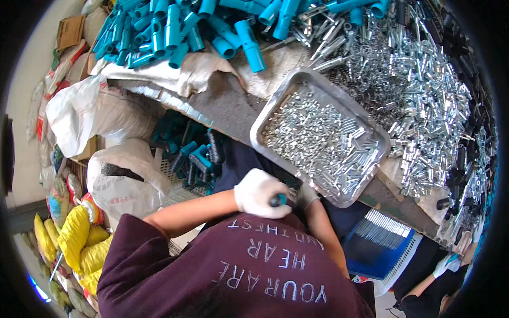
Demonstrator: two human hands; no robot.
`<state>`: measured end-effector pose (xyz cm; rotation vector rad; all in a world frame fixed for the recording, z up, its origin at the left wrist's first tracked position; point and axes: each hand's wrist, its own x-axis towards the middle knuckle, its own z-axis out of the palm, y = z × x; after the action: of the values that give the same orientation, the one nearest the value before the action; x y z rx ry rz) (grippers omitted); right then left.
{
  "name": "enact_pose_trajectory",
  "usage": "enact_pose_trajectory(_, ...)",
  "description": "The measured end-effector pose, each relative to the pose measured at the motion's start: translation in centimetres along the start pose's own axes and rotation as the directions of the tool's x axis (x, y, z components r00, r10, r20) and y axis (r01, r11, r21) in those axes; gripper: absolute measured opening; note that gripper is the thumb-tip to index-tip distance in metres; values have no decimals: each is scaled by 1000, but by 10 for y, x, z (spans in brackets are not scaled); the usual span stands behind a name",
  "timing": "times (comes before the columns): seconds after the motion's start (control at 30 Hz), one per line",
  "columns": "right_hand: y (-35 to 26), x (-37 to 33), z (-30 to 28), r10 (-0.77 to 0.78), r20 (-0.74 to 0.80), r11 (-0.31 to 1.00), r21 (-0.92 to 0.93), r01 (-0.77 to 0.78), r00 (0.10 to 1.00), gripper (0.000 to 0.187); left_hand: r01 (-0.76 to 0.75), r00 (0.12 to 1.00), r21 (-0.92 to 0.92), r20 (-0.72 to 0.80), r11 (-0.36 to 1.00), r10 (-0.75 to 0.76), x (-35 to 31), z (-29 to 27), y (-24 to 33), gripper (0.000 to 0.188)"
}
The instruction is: Assembling small metal and plastic hardware components at a workbench.
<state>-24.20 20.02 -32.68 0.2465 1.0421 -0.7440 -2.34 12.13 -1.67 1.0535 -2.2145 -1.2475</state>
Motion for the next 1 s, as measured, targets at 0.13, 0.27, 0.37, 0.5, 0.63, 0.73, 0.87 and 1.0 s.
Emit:
enact_pose_trajectory(0.13, -12, -2, 50, -121, -282, 973, 156, 169, 952, 34, -146, 982, -15, -126, 989, 143, -31, -27, 18, 23)
enact_pose_trajectory(0.27, -32, -38, 78, -116, -173, 992, 31, 123, 978, 29, -221, 964, -20, -156, 975, 215, -36, -45, 27, 22)
enact_pose_trajectory(0.37, -34, -87, 88, -163, 128, 934, -300, 194, 978, 39, -194, 970, -65, -164, 979, 181, -53, -111, 35, 16)
enact_pose_trajectory(0.5, -41, -132, 88, -123, 34, 976, -176, 127, 992, 46, -383, 863, 27, -346, 924, 368, -80, -199, 57, 13)
enact_pose_trajectory(0.63, -38, -142, 59, -186, 38, 975, -113, 189, 982, 47, -5, 978, 174, -203, 985, 41, -85, -243, 76, 25)
enact_pose_trajectory(0.73, -34, -132, 57, -159, 133, 976, -130, 176, 978, 40, 228, 972, 485, -157, 844, -173, -80, -234, 24, 32)
enact_pose_trajectory(0.87, -33, -133, 62, -207, 142, 971, -93, 222, 968, 39, 415, 859, 681, -74, 603, -507, -90, -175, -55, 27)
enact_pose_trajectory(1.0, -36, -140, 61, -187, 97, 973, -115, 198, 977, 43, 378, 792, 438, 303, 816, -530, -33, -163, -21, 24)
